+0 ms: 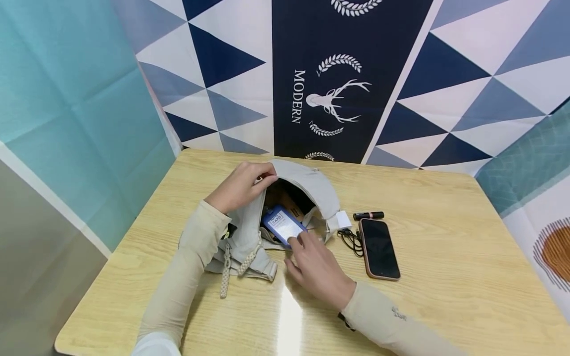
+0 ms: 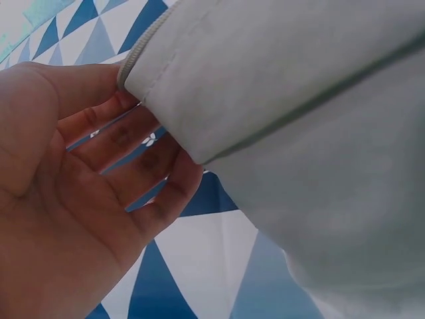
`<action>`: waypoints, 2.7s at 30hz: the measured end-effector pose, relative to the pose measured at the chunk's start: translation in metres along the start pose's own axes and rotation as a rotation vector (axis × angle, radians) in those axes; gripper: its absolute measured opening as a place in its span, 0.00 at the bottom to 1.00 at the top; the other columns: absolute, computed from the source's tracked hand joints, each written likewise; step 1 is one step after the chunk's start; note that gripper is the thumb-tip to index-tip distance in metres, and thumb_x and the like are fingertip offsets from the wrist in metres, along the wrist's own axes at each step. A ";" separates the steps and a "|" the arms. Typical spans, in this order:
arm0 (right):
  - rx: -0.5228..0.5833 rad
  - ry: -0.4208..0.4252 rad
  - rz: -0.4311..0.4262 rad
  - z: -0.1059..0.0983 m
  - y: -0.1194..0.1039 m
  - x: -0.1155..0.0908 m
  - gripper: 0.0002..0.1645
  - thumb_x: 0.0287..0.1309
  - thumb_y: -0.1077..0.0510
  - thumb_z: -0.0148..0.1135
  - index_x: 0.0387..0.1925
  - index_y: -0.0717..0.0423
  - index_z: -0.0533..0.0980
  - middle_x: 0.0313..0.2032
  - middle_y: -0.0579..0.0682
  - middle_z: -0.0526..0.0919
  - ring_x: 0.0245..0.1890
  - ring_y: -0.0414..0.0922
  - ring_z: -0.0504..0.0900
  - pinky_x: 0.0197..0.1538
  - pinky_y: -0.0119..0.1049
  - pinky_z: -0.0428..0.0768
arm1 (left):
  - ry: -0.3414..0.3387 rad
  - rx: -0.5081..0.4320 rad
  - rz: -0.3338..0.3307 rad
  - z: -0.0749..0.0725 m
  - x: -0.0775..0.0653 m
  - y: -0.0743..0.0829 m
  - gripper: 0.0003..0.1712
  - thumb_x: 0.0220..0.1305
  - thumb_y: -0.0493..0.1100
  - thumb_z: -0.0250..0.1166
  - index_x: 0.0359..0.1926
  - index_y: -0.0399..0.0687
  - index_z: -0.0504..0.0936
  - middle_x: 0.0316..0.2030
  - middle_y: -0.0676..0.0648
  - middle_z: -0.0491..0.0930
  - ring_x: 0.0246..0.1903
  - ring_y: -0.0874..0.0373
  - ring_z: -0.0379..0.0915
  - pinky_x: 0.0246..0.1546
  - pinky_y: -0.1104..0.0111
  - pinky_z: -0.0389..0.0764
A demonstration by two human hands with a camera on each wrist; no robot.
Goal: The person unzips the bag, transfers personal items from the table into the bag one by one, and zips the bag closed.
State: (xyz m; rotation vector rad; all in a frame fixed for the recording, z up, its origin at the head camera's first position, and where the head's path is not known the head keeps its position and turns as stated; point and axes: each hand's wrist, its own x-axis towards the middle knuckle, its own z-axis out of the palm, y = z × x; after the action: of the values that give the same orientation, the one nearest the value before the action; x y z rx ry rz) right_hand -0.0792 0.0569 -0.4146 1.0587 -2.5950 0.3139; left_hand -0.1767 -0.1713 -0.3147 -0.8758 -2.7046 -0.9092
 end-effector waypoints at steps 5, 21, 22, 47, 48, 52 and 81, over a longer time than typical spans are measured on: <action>-0.045 -0.030 -0.099 -0.007 0.006 -0.013 0.12 0.50 0.59 0.74 0.33 0.57 0.78 0.32 0.53 0.79 0.31 0.48 0.75 0.33 0.39 0.76 | 0.000 0.001 -0.007 0.000 -0.001 0.001 0.09 0.74 0.42 0.58 0.40 0.46 0.84 0.34 0.51 0.83 0.31 0.60 0.76 0.35 0.65 0.76; -0.192 -0.081 -0.165 -0.001 0.006 0.003 0.31 0.59 0.52 0.69 0.59 0.66 0.75 0.56 0.68 0.77 0.56 0.61 0.78 0.53 0.53 0.80 | -0.004 -0.013 0.004 -0.003 0.000 0.000 0.09 0.75 0.43 0.58 0.41 0.47 0.84 0.36 0.51 0.84 0.35 0.61 0.79 0.39 0.63 0.78; -0.206 -0.085 -0.164 0.000 0.007 0.007 0.31 0.60 0.53 0.68 0.60 0.66 0.74 0.58 0.68 0.76 0.58 0.62 0.76 0.55 0.52 0.79 | -0.004 -0.012 0.006 -0.003 0.000 0.000 0.09 0.75 0.43 0.58 0.41 0.47 0.84 0.36 0.51 0.84 0.35 0.61 0.79 0.39 0.63 0.79; 0.058 0.047 -0.038 -0.091 0.115 -0.009 0.15 0.55 0.70 0.66 0.46 0.65 0.80 0.42 0.59 0.84 0.43 0.54 0.82 0.43 0.49 0.83 | -0.007 -0.002 -0.002 -0.010 0.000 -0.002 0.09 0.75 0.43 0.58 0.42 0.49 0.84 0.35 0.53 0.83 0.31 0.61 0.75 0.36 0.65 0.76; 0.042 0.043 -0.010 -0.094 0.126 -0.010 0.15 0.55 0.71 0.65 0.46 0.65 0.80 0.42 0.59 0.84 0.43 0.55 0.82 0.43 0.51 0.83 | -0.008 -0.001 0.000 -0.011 0.000 -0.002 0.09 0.75 0.43 0.58 0.42 0.48 0.84 0.35 0.52 0.83 0.32 0.60 0.76 0.36 0.65 0.76; 0.029 -0.027 0.094 -0.094 0.165 -0.017 0.16 0.58 0.70 0.64 0.49 0.64 0.80 0.45 0.61 0.83 0.47 0.59 0.80 0.45 0.55 0.80 | -0.013 -0.005 0.012 -0.010 0.002 -0.003 0.09 0.75 0.43 0.58 0.42 0.47 0.84 0.37 0.52 0.84 0.35 0.62 0.78 0.39 0.65 0.77; 0.084 -0.157 0.074 -0.035 0.246 -0.044 0.07 0.50 0.70 0.73 0.33 0.65 0.83 0.36 0.62 0.82 0.37 0.59 0.80 0.43 0.56 0.78 | -0.022 -0.045 0.031 -0.001 0.003 -0.011 0.09 0.75 0.43 0.58 0.41 0.49 0.83 0.34 0.54 0.82 0.30 0.63 0.75 0.36 0.66 0.76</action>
State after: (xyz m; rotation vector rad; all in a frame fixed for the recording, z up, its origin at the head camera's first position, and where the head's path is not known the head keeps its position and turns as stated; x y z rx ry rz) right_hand -0.2165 0.2682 -0.4182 1.0559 -2.7875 0.3752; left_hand -0.1854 -0.1774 -0.3187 -0.9385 -2.6911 -0.9632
